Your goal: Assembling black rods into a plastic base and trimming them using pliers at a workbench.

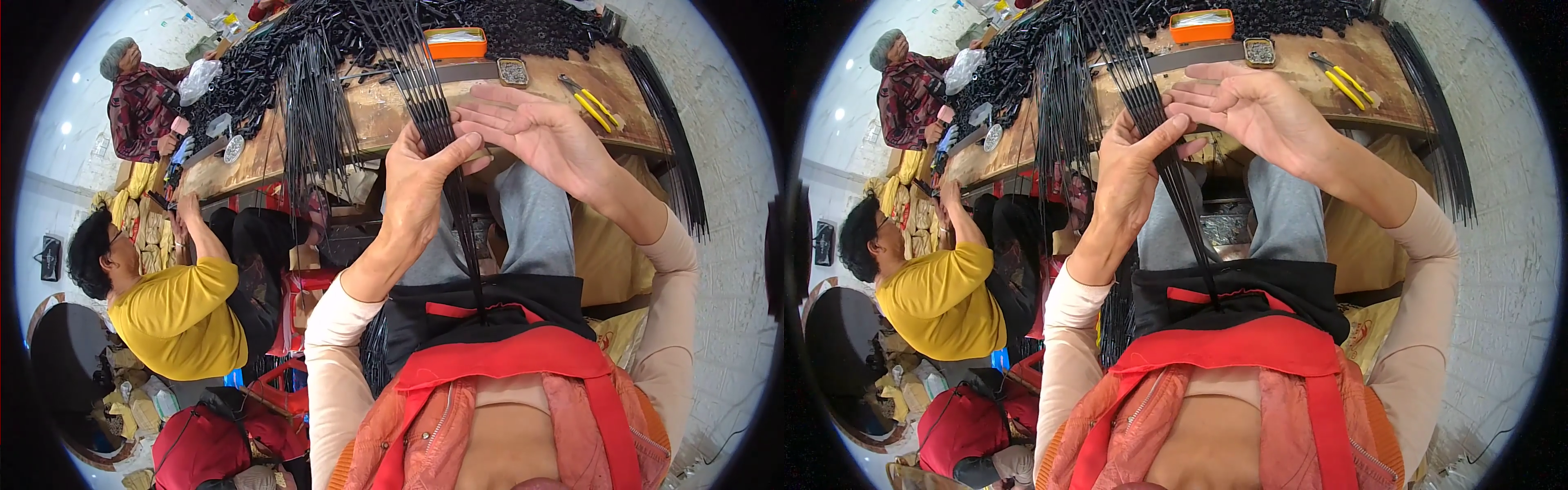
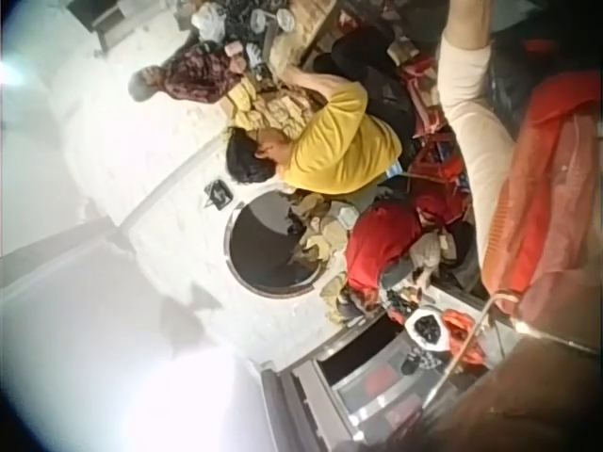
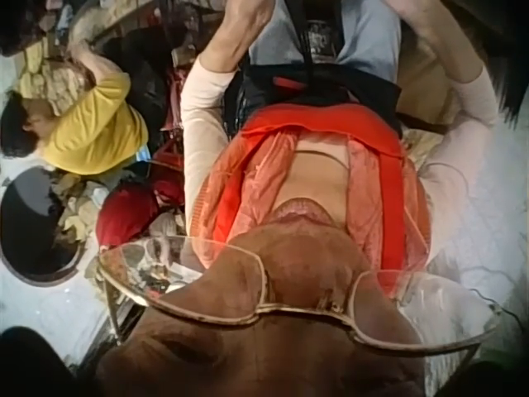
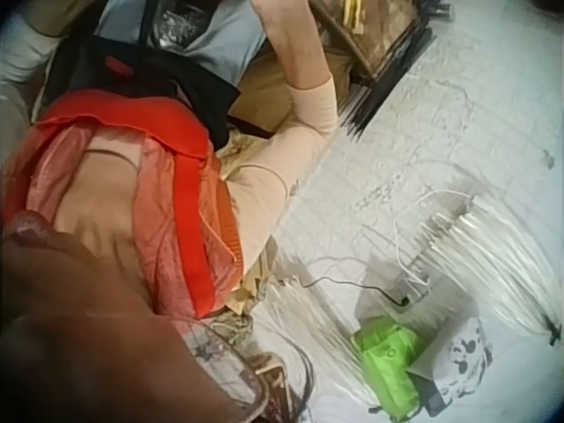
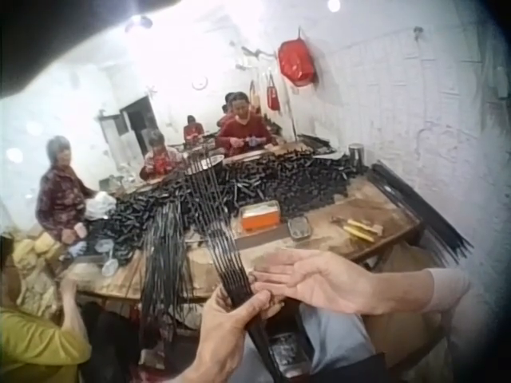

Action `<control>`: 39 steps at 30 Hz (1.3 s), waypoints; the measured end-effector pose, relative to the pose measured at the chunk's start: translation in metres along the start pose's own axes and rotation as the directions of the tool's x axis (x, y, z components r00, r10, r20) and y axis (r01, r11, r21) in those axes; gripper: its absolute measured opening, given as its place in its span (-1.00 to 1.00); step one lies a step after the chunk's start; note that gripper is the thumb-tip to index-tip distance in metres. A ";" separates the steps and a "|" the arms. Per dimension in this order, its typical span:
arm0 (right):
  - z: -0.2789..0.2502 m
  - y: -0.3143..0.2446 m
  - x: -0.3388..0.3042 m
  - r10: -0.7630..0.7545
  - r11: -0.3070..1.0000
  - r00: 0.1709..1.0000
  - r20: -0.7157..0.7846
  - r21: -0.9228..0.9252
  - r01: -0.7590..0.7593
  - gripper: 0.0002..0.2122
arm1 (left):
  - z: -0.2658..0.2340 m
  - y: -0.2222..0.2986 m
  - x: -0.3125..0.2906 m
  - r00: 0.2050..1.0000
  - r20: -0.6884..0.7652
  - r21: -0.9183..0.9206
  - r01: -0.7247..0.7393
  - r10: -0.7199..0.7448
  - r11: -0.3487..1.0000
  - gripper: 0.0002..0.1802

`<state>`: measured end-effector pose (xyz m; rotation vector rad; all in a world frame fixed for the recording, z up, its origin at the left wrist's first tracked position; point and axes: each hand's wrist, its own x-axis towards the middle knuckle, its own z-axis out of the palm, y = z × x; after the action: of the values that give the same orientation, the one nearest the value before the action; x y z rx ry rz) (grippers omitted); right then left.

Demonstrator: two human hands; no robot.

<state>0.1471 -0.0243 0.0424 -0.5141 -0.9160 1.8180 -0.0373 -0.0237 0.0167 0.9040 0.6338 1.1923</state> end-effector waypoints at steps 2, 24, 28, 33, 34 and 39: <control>-0.001 0.001 0.000 0.001 1.000 1.000 0.001 0.006 -0.001 -0.43 | 0.000 -0.001 0.000 1.000 -0.007 0.010 -0.002 0.002 1.000 -0.65; -0.005 0.000 0.006 0.063 0.993 0.998 0.022 0.100 -0.065 -0.45 | -0.003 -0.003 0.001 1.000 -0.018 0.013 -0.021 0.021 1.000 -0.66; -0.026 -0.014 0.022 0.081 0.997 0.989 0.123 0.009 -0.083 -0.50 | -0.007 0.001 -0.002 0.994 0.099 0.106 0.032 -0.042 0.994 -0.72; -0.031 -0.028 0.072 -0.049 0.956 0.994 0.102 -0.282 0.076 -0.54 | -0.005 0.016 -0.008 0.962 0.209 -0.033 0.189 -0.178 0.981 -0.64; -0.026 -0.027 0.079 0.041 0.991 0.975 0.220 -0.130 -0.012 -0.53 | -0.005 0.018 -0.008 0.963 0.211 -0.032 0.181 -0.170 0.983 -0.64; -0.003 -0.026 0.073 0.107 0.986 0.925 0.365 -0.158 -0.052 -0.51 | -0.017 0.013 -0.003 0.952 0.222 0.045 0.206 -0.211 0.977 -0.62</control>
<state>0.1337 0.0490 0.0653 -0.3003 -1.3107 1.9707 -0.0588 -0.0212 0.0195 0.9500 0.5434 0.8796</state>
